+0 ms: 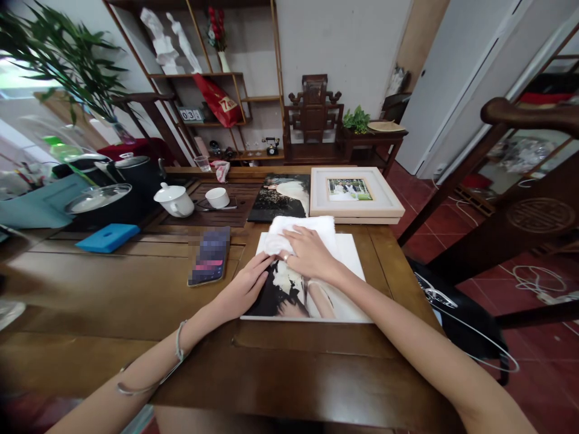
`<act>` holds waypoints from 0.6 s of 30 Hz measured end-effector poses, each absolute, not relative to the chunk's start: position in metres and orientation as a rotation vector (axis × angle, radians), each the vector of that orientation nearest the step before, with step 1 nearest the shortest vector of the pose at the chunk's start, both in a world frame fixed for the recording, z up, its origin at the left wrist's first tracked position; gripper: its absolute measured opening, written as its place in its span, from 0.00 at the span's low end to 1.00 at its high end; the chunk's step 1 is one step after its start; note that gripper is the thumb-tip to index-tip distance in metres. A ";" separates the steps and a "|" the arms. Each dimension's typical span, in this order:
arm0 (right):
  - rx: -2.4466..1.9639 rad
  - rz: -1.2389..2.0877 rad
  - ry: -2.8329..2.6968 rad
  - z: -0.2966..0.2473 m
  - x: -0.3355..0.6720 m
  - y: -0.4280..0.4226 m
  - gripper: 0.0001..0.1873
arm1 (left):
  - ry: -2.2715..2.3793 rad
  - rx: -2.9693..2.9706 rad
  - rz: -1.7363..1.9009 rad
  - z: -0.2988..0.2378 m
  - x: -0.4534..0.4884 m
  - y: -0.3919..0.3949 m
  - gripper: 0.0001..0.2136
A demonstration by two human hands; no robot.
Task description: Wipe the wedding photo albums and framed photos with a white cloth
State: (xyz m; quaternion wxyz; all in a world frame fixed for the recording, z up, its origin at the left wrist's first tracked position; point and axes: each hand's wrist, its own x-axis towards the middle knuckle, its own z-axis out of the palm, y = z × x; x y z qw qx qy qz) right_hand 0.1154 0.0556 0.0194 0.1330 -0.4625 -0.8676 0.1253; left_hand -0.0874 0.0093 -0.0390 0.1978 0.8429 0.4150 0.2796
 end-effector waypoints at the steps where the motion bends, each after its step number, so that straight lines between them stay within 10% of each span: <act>1: -1.326 0.391 -2.518 0.021 0.106 0.060 0.30 | 1.162 2.356 0.786 -0.039 -0.087 0.009 0.21; 18: -1.443 0.128 -2.487 -0.002 0.170 0.025 0.32 | 1.142 2.369 0.751 -0.041 -0.090 0.010 0.22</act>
